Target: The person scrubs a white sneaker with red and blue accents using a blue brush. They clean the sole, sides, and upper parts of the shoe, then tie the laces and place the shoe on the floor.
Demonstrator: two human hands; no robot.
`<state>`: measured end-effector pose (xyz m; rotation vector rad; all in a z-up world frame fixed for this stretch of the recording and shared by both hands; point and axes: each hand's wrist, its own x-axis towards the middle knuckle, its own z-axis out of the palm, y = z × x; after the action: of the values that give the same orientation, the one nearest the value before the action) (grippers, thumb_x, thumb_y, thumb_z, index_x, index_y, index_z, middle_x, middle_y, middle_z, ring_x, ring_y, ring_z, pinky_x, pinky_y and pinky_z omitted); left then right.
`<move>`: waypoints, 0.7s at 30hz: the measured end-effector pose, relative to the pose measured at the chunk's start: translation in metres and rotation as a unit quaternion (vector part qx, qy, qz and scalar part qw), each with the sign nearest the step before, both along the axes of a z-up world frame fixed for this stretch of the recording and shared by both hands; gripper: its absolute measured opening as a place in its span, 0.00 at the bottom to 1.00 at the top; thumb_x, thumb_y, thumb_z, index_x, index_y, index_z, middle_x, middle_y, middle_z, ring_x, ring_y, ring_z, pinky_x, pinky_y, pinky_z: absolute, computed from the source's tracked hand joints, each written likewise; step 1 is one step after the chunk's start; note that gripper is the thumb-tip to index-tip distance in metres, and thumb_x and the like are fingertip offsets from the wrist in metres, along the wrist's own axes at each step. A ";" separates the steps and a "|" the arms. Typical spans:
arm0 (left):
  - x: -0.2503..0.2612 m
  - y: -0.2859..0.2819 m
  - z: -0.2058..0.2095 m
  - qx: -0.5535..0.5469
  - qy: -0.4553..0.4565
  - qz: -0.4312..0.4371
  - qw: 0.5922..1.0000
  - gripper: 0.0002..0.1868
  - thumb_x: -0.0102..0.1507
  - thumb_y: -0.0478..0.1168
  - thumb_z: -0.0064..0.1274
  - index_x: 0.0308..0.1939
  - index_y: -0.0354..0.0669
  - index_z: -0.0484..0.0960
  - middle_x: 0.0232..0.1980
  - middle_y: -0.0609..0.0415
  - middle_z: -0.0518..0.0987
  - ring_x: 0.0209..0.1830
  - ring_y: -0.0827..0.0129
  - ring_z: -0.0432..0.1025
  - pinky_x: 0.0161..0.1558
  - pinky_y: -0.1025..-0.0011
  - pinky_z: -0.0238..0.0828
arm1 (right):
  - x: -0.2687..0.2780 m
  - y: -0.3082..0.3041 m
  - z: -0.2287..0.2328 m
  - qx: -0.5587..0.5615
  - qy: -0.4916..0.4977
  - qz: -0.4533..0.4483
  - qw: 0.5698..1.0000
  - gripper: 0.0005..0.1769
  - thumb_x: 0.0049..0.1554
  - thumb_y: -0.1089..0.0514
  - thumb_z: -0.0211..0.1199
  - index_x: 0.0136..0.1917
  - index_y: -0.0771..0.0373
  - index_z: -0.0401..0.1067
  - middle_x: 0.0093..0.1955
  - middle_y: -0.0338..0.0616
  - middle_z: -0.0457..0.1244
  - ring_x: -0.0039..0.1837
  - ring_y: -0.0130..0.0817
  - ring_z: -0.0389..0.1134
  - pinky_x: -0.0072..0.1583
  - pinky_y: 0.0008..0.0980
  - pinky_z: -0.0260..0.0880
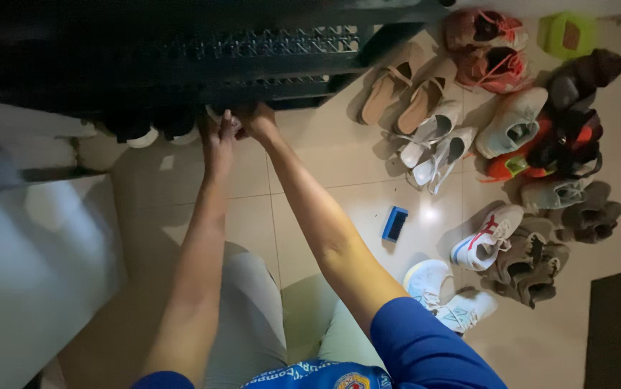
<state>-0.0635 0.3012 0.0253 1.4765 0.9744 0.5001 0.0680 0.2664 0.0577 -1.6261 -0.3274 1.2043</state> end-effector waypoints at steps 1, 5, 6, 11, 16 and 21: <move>0.001 0.001 0.000 0.032 -0.028 0.013 0.999 0.42 0.73 0.70 0.45 0.64 0.28 0.65 0.57 0.34 0.71 0.53 0.51 0.71 0.60 0.57 0.68 | 0.000 0.001 0.002 0.000 -0.006 -0.005 1.000 0.25 0.57 0.52 0.64 0.57 0.77 0.72 0.46 0.59 0.71 0.42 0.48 0.77 0.37 0.40 0.77; 0.000 0.000 -0.001 0.169 -0.064 0.025 0.983 0.45 0.76 0.62 0.45 0.78 0.25 0.49 0.75 0.28 0.55 0.70 0.41 0.58 0.66 0.50 0.57 | 0.001 -0.002 0.000 0.010 -0.067 0.020 0.997 0.27 0.58 0.51 0.63 0.60 0.76 0.67 0.44 0.57 0.71 0.41 0.47 0.77 0.39 0.40 0.78; -0.001 -0.003 -0.002 0.205 -0.055 0.019 0.977 0.43 0.79 0.59 0.44 0.79 0.22 0.49 0.77 0.24 0.52 0.75 0.37 0.51 0.69 0.47 0.50 | 0.000 -0.005 -0.003 0.015 -0.092 0.038 0.995 0.27 0.57 0.51 0.64 0.61 0.76 0.67 0.44 0.57 0.71 0.41 0.46 0.78 0.40 0.39 0.78; 0.004 -0.024 -0.010 0.129 0.101 0.084 0.983 0.33 0.77 0.56 0.40 0.76 0.34 0.63 0.75 0.39 0.66 0.75 0.49 0.63 0.75 0.52 0.59 | -0.008 -0.026 -0.012 0.044 -0.021 -0.026 0.998 0.30 0.63 0.44 0.58 0.66 0.73 0.67 0.49 0.55 0.71 0.44 0.39 0.78 0.45 0.36 0.80; 0.019 -0.094 -0.003 0.187 0.091 0.165 0.964 0.31 0.76 0.54 0.42 0.73 0.32 0.59 0.73 0.37 0.61 0.72 0.48 0.61 0.69 0.52 0.62 | -0.018 -0.081 -0.012 0.077 -0.089 -0.079 0.990 0.30 0.64 0.43 0.55 0.70 0.66 0.69 0.52 0.53 0.71 0.48 0.37 0.77 0.50 0.34 0.79; 0.058 -0.171 0.028 0.069 -0.008 0.062 0.996 0.29 0.75 0.51 0.36 0.76 0.40 0.55 0.75 0.41 0.60 0.75 0.51 0.60 0.70 0.56 0.62 | -0.004 -0.166 -0.013 0.052 -0.158 -0.120 0.979 0.29 0.67 0.43 0.52 0.77 0.57 0.64 0.63 0.50 0.67 0.62 0.37 0.70 0.60 0.34 0.73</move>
<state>-0.0059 0.1304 0.0530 1.5378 1.0403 0.6809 0.0642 0.1001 0.0446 -1.7092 -0.3748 0.7354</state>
